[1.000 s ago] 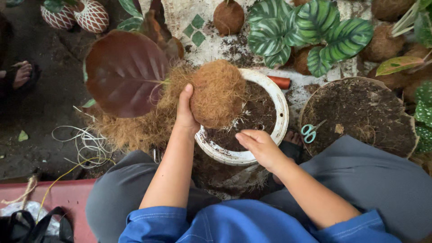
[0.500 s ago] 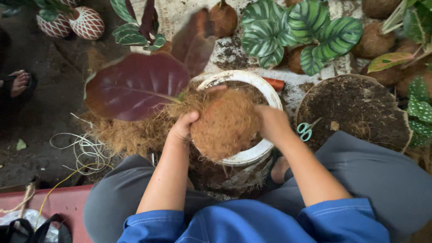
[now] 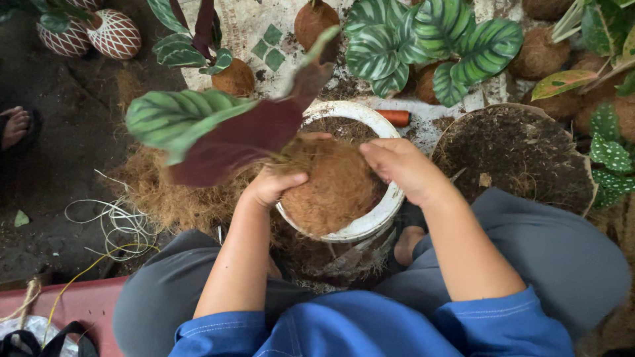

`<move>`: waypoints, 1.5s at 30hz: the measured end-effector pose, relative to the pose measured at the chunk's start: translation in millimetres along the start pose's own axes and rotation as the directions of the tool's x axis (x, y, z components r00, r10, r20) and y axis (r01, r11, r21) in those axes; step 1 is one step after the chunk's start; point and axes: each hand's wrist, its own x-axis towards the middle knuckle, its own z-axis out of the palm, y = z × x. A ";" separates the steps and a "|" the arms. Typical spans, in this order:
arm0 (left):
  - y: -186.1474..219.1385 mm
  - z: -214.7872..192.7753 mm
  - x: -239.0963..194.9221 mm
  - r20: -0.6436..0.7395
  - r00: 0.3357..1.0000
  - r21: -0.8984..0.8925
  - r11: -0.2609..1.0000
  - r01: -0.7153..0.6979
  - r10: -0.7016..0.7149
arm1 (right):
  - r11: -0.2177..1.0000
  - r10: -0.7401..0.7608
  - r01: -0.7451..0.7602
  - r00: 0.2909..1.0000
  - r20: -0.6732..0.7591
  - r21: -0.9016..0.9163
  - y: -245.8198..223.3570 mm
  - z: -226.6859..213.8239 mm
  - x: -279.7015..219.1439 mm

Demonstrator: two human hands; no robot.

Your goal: The person wraps a Calathea plant's root ball with coconut coir fiber by hand, pressing and shaping the material around the roots. They then use scissors to trim excess fiber from the base of the plant.

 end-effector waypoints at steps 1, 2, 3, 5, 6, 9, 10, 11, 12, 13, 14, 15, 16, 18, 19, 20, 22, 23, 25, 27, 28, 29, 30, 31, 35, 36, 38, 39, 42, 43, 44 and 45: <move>1.3 5.0 2.3 0.021 0.999 0.045 0.998 -0.050 0.049 | 0.997 -0.034 0.033 0.999 -0.005 -0.076 -3.8 6.6 -2.6; 2.5 8.6 4.5 0.046 0.994 0.090 0.991 -0.099 0.095 | 0.973 -0.089 0.075 0.995 -0.052 -0.217 -7.3 13.3 -4.3; 2.4 12.6 8.0 -0.035 0.998 0.165 0.985 -0.053 0.059 | 0.928 -0.149 0.108 0.985 -0.089 -0.356 -10.2 20.0 -6.2; 0.0 22.5 15.1 -0.200 0.980 0.300 0.952 0.060 0.001 | 0.821 -0.204 0.079 0.966 -0.162 -0.565 -15.2 32.7 -6.4; -0.6 26.8 15.9 -0.240 0.971 0.370 0.925 0.088 0.004 | 0.772 -0.197 0.025 0.959 -0.202 -0.635 -17.2 38.4 -4.3; -9.2 49.2 17.1 -0.355 0.932 0.460 0.881 0.112 0.067 | 0.662 -0.332 0.011 0.901 -0.280 -0.750 -17.3 50.9 3.9; -12.1 56.1 16.5 -0.392 0.913 0.423 0.903 0.067 0.116 | 0.631 -0.401 0.030 0.868 -0.292 -0.775 -16.3 52.5 7.8; -12.0 57.4 14.8 -0.430 0.888 0.388 0.922 0.019 0.163 | 0.617 -0.402 0.002 0.860 -0.313 -0.787 -14.4 53.0 11.6; -11.1 56.7 14.1 -0.377 0.914 0.535 0.841 0.084 0.148 | 0.603 -0.404 -0.026 0.852 -0.334 -0.798 -11.9 52.4 15.0; -8.9 52.5 13.4 -0.327 0.937 0.668 0.731 0.137 0.123 | 0.588 -0.407 -0.056 0.842 -0.355 -0.807 -8.8 50.6 18.2; -6.3 44.9 10.6 -0.283 0.955 0.782 0.598 0.178 0.085 | 0.608 -0.466 0.060 0.834 -0.295 -0.792 -4.6 48.6 20.8; -2.4 34.4 12.9 -0.182 0.983 0.747 0.648 0.147 -0.013 | 0.618 -0.526 0.175 0.816 -0.238 -0.767 -0.4 45.5 23.5; 1.3 25.1 16.8 -0.072 0.992 0.703 0.700 0.126 -0.105 | 0.618 -0.584 0.285 0.791 -0.185 -0.732 3.8 41.6 24.9; 2.5 21.8 15.1 -0.055 0.975 0.730 0.658 0.186 -0.215 | 0.671 -0.526 0.296 0.836 -0.155 -0.680 9.2 35.3 28.4; 4.3 22.5 11.0 -0.155 0.961 0.789 0.556 0.261 -0.230 | 0.695 -0.499 0.299 0.856 -0.138 -0.654 10.0 32.9 29.8; 6.3 25.2 5.5 -0.257 0.938 0.829 0.446 0.337 -0.232 | 0.696 -0.505 0.339 0.858 -0.096 -0.633 9.9 31.4 30.7; 12.9 31.3 -5.2 -0.419 0.883 0.847 0.261 0.464 -0.210 | 0.698 -0.520 0.415 0.854 -0.015 -0.584 6.9 30.2 30.4; 15.7 35.2 -6.4 -0.434 0.884 0.848 0.253 0.467 -0.175 | 0.694 -0.516 0.422 0.857 0.006 -0.584 3.9 30.2 28.9; 19.0 41.4 0.1 -0.334 0.941 0.862 0.387 0.328 -0.053 | 0.688 -0.507 0.432 0.861 0.040 -0.583 -5.0 31.5 23.6; 18.5 42.5 8.6 -0.189 0.977 0.836 0.539 0.107 0.099 | 0.514 -0.542 0.380 0.839 0.052 -0.769 -16.4 36.0 15.3; 16.5 41.8 11.1 -0.147 0.976 0.818 0.574 0.028 0.162 | 0.412 -0.559 0.346 0.827 0.067 -0.843 -23.1 39.5 11.1; 13.3 41.0 13.1 -0.107 0.966 0.797 0.601 -0.059 0.237 | 0.386 -0.545 0.321 0.836 0.067 -0.865 -29.8 43.8 6.6; 8.8 40.6 15.5 -0.105 0.957 0.790 0.607 -0.084 0.270 | 0.358 -0.530 0.294 0.846 0.067 -0.886 -36.1 47.7 0.8; 4.2 40.4 16.0 -0.100 0.947 0.785 0.609 -0.112 0.304 | 0.329 -0.514 0.267 0.855 0.065 -0.906 -42.2 51.9 -5.3; -1.0 34.6 19.3 -0.190 0.910 0.795 0.602 -0.078 0.369 | 0.203 -0.589 0.283 0.800 0.114 -0.938 -61.9 75.7 -31.6; -0.2 33.1 20.2 -0.244 0.908 0.748 0.662 -0.046 0.340 | 0.154 -0.626 0.267 0.772 0.115 -0.951 -64.5 80.1 -39.8; 1.0 30.8 20.4 -0.348 0.899 0.637 0.771 0.018 0.267 | 0.145 -0.631 0.256 0.768 0.110 -0.956 -66.8 85.7 -51.8; 1.4 29.2 19.2 -0.391 0.889 0.631 0.772 0.072 0.237 | 0.184 -0.600 0.262 0.794 0.104 -0.947 -66.0 86.7 -56.7; 2.8 22.1 19.5 -0.500 0.854 0.594 0.775 0.217 0.145 | 0.255 -0.596 0.328 0.794 0.119 -0.909 -54.1 90.2 -64.1; 1.4 20.6 20.3 -0.527 0.843 0.569 0.781 0.256 0.108 | 0.270 -0.609 0.359 0.783 0.130 -0.894 -46.4 91.1 -65.1; -0.3 18.6 19.7 -0.557 0.827 0.542 0.786 0.297 0.072 | 0.415 -0.569 0.411 0.814 0.122 -0.812 -36.9 92.5 -65.2; -2.6 17.4 20.8 -0.596 0.782 0.534 0.817 0.218 0.180 | 0.550 -0.525 0.445 0.842 0.122 -0.707 -26.1 93.9 -64.0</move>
